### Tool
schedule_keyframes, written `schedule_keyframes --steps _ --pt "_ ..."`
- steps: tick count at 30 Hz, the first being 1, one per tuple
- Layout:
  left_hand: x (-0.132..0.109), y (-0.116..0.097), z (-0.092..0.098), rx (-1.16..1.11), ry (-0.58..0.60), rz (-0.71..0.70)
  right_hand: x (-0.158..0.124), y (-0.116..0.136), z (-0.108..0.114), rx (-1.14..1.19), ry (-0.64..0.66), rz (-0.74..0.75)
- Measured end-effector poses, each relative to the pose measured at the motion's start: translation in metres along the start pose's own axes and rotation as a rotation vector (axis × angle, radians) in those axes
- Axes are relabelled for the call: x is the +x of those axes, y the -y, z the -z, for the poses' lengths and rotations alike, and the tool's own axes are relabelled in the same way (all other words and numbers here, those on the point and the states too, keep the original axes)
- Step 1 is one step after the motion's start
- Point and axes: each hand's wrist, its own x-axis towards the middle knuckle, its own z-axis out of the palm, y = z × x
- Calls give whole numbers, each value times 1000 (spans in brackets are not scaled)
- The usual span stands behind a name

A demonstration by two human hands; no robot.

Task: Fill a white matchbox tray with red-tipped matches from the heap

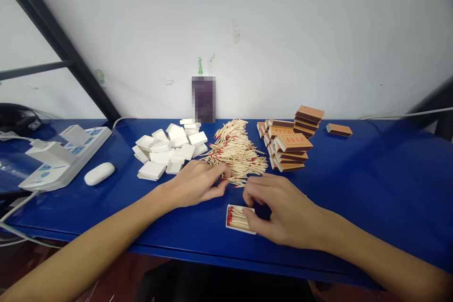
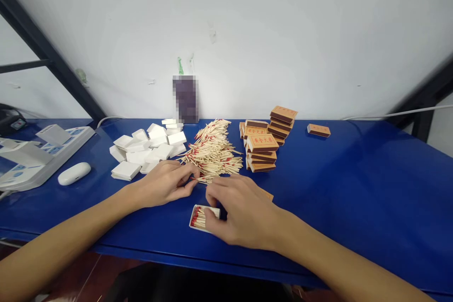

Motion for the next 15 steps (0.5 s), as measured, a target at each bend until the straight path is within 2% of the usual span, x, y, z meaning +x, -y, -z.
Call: schedule_keyframes --steps 3,5,11,15 --pt "0 0 -1 16 5 -30 3 -7 -4 -56 -218 -4" --pt "0 -1 -1 41 4 -51 5 -12 -6 -98 -282 1" --pt "1 -2 -2 117 -12 -87 7 -20 -11 -133 -250 58" --pt "1 -1 -3 139 -21 -84 6 -20 -11 -140 -253 29"
